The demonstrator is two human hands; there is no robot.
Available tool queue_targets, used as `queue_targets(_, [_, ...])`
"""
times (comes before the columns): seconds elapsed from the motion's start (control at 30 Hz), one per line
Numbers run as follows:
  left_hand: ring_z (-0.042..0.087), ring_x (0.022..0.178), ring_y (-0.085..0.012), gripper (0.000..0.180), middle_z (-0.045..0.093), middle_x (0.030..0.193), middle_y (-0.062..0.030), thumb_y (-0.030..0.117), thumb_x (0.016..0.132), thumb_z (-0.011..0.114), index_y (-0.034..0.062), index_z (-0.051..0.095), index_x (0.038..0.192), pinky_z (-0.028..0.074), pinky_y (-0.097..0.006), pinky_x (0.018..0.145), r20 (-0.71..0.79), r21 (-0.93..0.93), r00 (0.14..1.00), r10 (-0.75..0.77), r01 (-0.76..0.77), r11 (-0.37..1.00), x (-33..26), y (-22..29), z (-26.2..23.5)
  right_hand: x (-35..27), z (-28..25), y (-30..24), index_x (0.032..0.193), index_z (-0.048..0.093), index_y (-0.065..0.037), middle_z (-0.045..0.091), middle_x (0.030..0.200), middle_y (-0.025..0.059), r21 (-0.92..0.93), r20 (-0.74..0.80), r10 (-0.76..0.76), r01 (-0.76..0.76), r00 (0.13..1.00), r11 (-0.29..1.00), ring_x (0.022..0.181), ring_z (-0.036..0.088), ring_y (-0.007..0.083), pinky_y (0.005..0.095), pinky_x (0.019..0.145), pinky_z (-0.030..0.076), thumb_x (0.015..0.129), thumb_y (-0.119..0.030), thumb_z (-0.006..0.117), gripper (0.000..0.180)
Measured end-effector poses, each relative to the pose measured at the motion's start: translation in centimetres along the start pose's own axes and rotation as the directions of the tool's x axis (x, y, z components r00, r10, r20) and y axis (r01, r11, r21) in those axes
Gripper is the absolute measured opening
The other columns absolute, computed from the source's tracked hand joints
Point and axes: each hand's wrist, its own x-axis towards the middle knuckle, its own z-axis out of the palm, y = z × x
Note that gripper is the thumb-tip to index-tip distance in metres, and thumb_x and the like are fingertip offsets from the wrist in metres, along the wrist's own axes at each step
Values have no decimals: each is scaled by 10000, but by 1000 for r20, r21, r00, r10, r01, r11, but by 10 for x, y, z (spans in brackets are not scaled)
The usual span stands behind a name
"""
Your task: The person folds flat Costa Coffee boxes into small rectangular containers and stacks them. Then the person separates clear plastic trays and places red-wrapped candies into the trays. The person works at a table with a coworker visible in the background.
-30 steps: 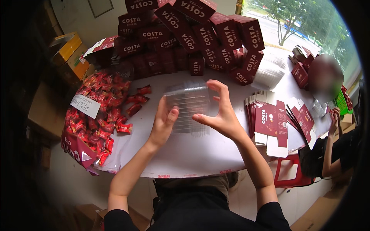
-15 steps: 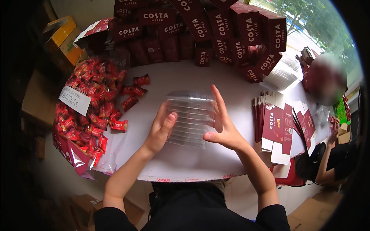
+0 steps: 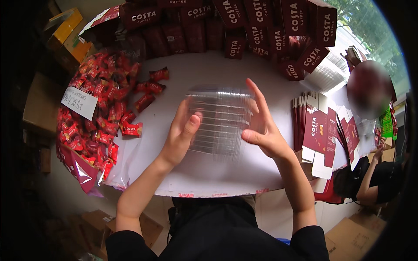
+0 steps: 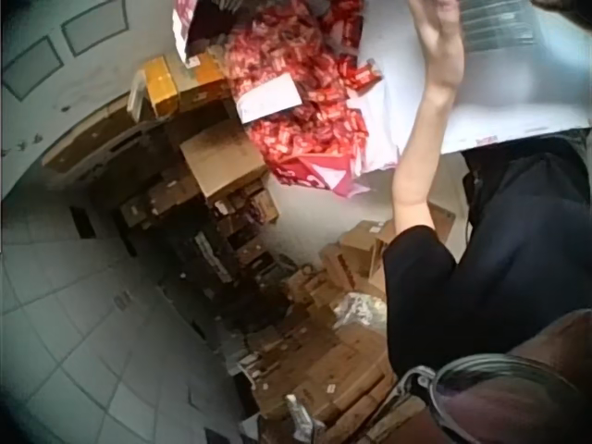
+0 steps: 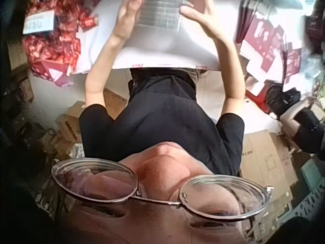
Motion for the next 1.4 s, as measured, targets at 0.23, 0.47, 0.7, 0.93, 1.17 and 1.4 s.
queue_targets(0.23, [425, 871, -74, 674, 459, 971, -6, 416, 882, 525, 11, 252, 1346, 364, -228, 821, -52, 55, 987, 152, -149, 987, 1, 8, 7, -1, -1, 3, 780, 565, -33, 380, 1315, 175, -571, -34, -354, 273, 935, 775, 1238, 360, 313, 450, 1002, 288, 769, -150, 625, 132])
queue_targets(0.47, [423, 822, -71, 672, 477, 1018, -24, 412, 891, 510, -10, 246, 1343, 363, -188, 755, -108, 122, 985, 134, -120, 985, -1, 3, -5, -5, 3, -2, 770, 487, -8, 567, 1011, 126, -367, -235, -418, 318, 878, 874, 947, 527, 174, 318, 872, 392, 799, -53, 532, 70])
queue_targets(0.7, [446, 995, -134, 751, 440, 1191, -121, 478, 896, 465, 8, 154, 1392, 348, -230, 872, -101, 40, 995, 26, -22, 999, 5, -1, -4, -4, 0, -2, 871, 411, -18, 593, 965, 166, -24, -79, -281, 280, 957, 960, 806, 577, 149, 296, 743, 482, 899, -112, 490, 126])
queue_targets(0.93, [383, 1180, -194, 805, 386, 1268, -142, 493, 884, 474, 5, 93, 1399, 282, -306, 1005, -70, 30, 996, 60, -58, 998, 3, -5, 2, -7, 10, -2, 1148, 401, -4, 537, 1097, 133, -270, 78, -201, 215, 976, 939, 1011, 545, 210, 348, 916, 418, 795, -120, 660, 453])
queue_targets(1.17, [445, 1154, -248, 953, 346, 1323, -178, 578, 808, 521, 62, -4, 1413, 381, -349, 954, 67, 235, 986, 151, -163, 958, -3, -9, 12, -10, 13, 4, 1131, 483, 2, 574, 1020, 97, -397, 122, -166, 201, 979, 896, 958, 569, 176, 317, 864, 440, 755, -119, 707, 455])
queue_targets(1.4, [508, 1079, -261, 1005, 381, 1288, -190, 611, 777, 538, 57, -13, 1410, 415, -343, 912, 45, 284, 976, 215, -219, 934, -5, -11, 18, -11, 13, 10, 990, 588, 17, 645, 851, 84, -365, 12, -196, 186, 981, 912, 822, 615, 159, 296, 784, 473, 746, -87, 690, 283])
